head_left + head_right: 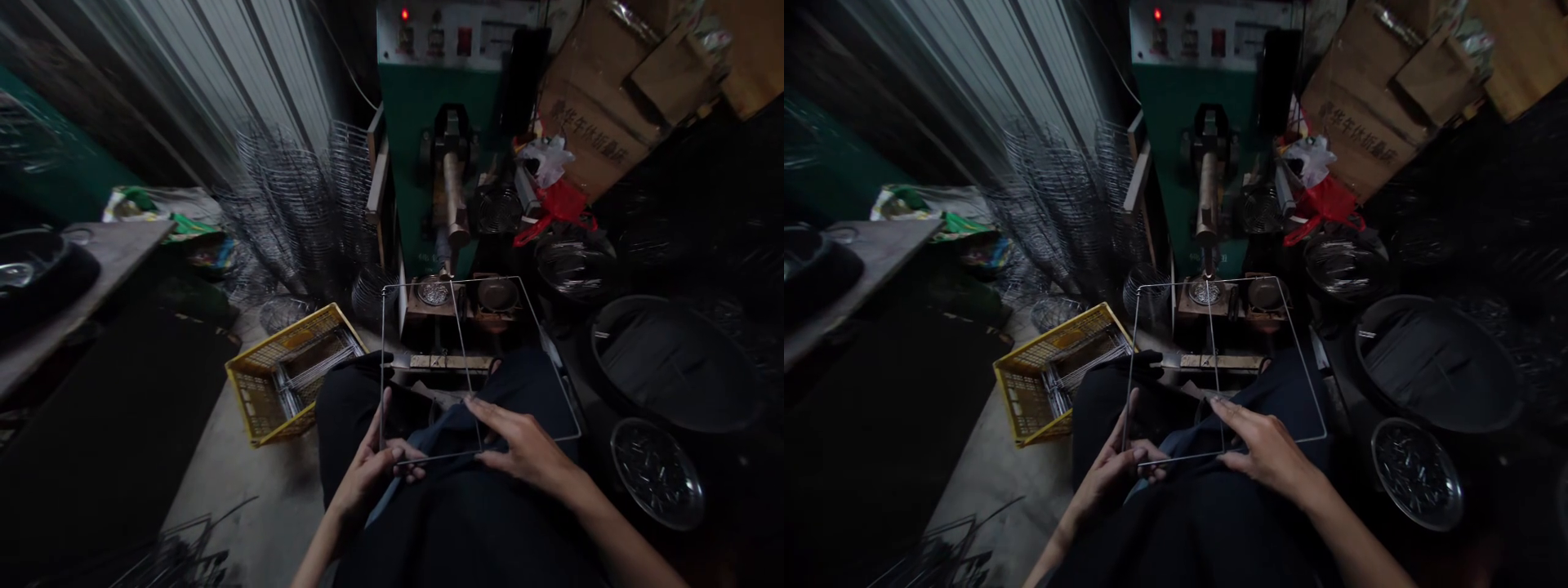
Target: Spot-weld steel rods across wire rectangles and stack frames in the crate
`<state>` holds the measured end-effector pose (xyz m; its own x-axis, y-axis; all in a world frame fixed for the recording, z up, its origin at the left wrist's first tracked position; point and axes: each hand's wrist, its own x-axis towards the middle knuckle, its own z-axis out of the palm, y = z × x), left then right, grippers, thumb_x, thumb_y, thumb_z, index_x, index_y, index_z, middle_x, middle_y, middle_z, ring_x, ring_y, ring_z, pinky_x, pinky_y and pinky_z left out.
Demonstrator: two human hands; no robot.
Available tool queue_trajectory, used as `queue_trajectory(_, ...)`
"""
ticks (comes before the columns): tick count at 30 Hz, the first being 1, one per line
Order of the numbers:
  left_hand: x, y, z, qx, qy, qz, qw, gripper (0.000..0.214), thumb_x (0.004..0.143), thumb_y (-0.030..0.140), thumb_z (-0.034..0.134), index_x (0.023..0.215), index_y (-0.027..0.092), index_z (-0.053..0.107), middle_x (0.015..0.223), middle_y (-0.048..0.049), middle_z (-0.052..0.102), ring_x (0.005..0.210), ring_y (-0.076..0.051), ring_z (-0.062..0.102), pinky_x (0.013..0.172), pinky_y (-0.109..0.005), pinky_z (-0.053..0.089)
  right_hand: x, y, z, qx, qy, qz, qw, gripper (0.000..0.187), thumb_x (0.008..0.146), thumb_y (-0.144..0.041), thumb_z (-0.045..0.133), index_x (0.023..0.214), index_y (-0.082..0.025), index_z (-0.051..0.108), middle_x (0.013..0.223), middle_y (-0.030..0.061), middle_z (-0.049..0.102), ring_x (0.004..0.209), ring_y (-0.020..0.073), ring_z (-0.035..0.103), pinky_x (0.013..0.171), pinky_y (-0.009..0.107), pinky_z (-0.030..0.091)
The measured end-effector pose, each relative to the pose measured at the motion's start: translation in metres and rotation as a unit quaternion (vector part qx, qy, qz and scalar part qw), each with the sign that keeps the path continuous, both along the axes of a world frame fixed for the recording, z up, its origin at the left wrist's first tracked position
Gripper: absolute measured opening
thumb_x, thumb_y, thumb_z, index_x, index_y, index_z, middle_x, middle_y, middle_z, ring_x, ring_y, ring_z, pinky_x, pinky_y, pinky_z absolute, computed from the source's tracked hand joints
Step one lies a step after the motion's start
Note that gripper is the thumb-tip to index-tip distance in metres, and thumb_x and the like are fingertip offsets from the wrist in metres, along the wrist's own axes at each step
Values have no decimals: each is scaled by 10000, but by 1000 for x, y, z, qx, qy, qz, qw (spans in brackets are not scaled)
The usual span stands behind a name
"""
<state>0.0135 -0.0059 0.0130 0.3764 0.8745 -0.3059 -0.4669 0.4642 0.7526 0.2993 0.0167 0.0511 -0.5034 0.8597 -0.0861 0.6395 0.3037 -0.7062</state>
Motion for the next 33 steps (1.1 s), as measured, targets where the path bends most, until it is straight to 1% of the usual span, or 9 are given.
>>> queue_trajectory(3, 0, 2, -1, -1, 1, -6, 1000, 979, 858, 215, 596, 1523, 295, -119, 833, -90, 737, 698, -232, 701, 594, -290, 502, 2, 2, -2, 2, 13, -2, 1000, 884, 752, -120, 724, 1498, -356, 312, 1499, -24, 409, 1335, 187, 445, 1021, 276, 482)
queue_trajectory(9, 1, 7, -6, 9, -5, -14, 1000, 972, 870, 208, 578, 1516, 303, -142, 862, -99, 740, 715, -229, 706, 610, -292, 515, 5, 8, -3, 14, -1, 2, 1000, 867, 765, -145, 727, 1502, -340, 311, 1491, -12, 421, 1345, 199, 430, 1127, 341, 375)
queue_trajectory(16, 3, 12, -3, 20, -7, -17, 1000, 966, 877, 230, 576, 1513, 304, -147, 867, -100, 739, 718, -234, 706, 610, -296, 512, 6, 13, -3, 14, 0, 4, 1000, 834, 786, -158, 710, 1501, -329, 317, 1491, 0, 420, 1337, 207, 440, 1102, 338, 405)
queue_trajectory(21, 0, 13, -2, 11, -3, -17, 1000, 993, 867, 217, 580, 1506, 297, -175, 857, -92, 742, 692, -233, 704, 596, -299, 517, 3, 15, 5, -1, -6, -2, 1000, 864, 781, -178, 735, 1501, -365, 294, 1489, -19, 419, 1339, 216, 438, 1116, 359, 390)
queue_trajectory(24, 0, 10, -4, -2, -5, -9, 1000, 971, 862, 215, 580, 1524, 293, -126, 843, -89, 742, 658, -227, 699, 569, -300, 520, 1, 14, 7, -25, 4, -14, 1000, 849, 789, -214, 733, 1496, -381, 295, 1500, -23, 395, 1336, 233, 441, 1099, 374, 414)
queue_trajectory(27, 0, 9, -9, -8, -14, 3, 1000, 975, 854, 212, 588, 1528, 303, -111, 811, -71, 739, 640, -219, 694, 562, -301, 518, 0, 12, 2, -33, 12, -24, 999, 804, 797, -232, 721, 1480, -389, 326, 1486, -23, 414, 1324, 254, 455, 1081, 415, 436)
queue_trajectory(30, 2, 23, -13, -4, -12, 2, 1000, 1000, 848, 187, 601, 1518, 328, -129, 802, -50, 739, 663, -207, 696, 588, -289, 515, -1, 21, -7, 4, 24, -29, 999, 759, 815, -233, 705, 1474, -365, 353, 1462, -16, 452, 1301, 244, 484, 1091, 410, 422)
queue_trajectory(31, 3, 34, -15, 5, -9, 2, 1000, 997, 849, 179, 599, 1519, 329, -124, 812, -52, 743, 672, -204, 699, 594, -283, 516, 0, 30, -10, 24, 21, -31, 999, 747, 828, -244, 697, 1478, -358, 348, 1456, -12, 462, 1290, 237, 497, 1084, 399, 429)
queue_trajectory(33, 5, 65, -15, 36, -6, 3, 999, 999, 843, 163, 599, 1523, 317, -116, 835, -61, 750, 686, -206, 708, 590, -270, 518, 1, 57, -13, 70, -2, -38, 997, 746, 845, -284, 691, 1491, -348, 325, 1419, 1, 511, 1248, 233, 540, 1040, 384, 467)
